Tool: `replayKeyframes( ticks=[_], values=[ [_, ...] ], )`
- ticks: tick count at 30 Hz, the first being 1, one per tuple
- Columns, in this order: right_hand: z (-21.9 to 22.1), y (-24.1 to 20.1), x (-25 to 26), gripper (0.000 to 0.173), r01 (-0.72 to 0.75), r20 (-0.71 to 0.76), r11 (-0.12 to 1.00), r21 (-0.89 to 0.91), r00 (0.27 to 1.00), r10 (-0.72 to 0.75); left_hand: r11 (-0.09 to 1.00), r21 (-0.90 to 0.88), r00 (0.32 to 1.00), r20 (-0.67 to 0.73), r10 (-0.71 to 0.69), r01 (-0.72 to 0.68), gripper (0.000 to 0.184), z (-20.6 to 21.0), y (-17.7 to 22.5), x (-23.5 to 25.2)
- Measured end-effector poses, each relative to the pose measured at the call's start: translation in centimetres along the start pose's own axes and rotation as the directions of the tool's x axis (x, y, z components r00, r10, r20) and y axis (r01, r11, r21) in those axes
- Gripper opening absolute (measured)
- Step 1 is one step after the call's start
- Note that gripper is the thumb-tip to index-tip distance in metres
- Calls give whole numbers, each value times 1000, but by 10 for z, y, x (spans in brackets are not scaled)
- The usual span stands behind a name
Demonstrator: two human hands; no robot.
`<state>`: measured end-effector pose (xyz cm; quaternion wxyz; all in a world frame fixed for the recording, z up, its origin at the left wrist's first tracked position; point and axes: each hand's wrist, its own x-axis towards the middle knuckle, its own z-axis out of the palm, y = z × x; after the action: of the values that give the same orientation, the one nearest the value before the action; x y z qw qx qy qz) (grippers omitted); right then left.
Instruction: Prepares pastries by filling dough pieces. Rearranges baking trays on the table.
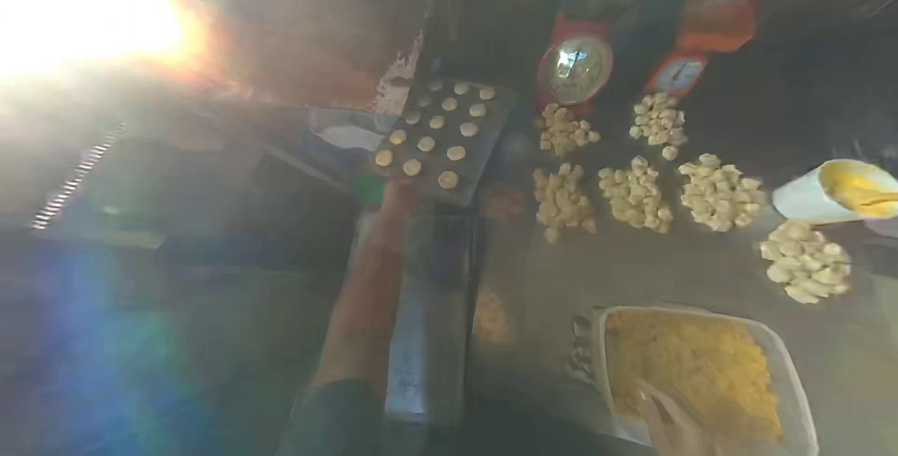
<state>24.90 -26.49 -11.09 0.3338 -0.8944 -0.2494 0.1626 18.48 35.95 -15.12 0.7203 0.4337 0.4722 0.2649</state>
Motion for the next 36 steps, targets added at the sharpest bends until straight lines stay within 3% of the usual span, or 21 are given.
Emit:
replayKeyframes(
  ticks=[2,5,9,12,16,20,23,27,29,32,34,36],
  values=[
    [11,-6,15,25,64,-20,998,24,998,-64,992,85,992,-101,-80,88,42,-2,10,-4],
    [37,-20,55,28,143,-38,985,93,989,-140,994,80,995,-68,-71,77,45,-18,2,0],
    [64,-79,141,28,85,135,982,169,985,-108,998,-10,987,-147,-70,69,41,-10,11,-6],
    [107,-112,220,29,54,162,979,196,983,-87,984,175,987,-155,35,-7,40,4,25,-65],
    [165,-180,313,31,111,199,994,-21,974,-104,898,283,940,53,337,-338,47,2,-2,-165],
    [206,-194,332,29,231,276,945,-230,947,-164,888,324,944,141,297,-327,40,-6,-52,-276],
    [193,-194,301,24,207,205,965,-162,963,-172,915,296,962,92,258,-274,38,-22,-69,-327],
    [146,-183,174,25,185,231,966,183,947,-225,940,287,983,70,172,-185,39,-26,-98,-347],
    [136,-170,102,23,102,296,925,366,929,-220,939,322,984,167,67,-119,50,-15,-109,-348],
    [119,-150,34,35,-69,277,867,494,957,-81,896,378,923,376,82,-233,32,8,-128,-343],
    [102,-136,11,42,-111,196,858,501,980,12,854,390,857,501,117,-345,24,26,-132,-349],
    [88,-122,-7,28,-22,30,900,436,999,10,803,396,782,609,132,-444,22,42,-131,-364]
  ],
)
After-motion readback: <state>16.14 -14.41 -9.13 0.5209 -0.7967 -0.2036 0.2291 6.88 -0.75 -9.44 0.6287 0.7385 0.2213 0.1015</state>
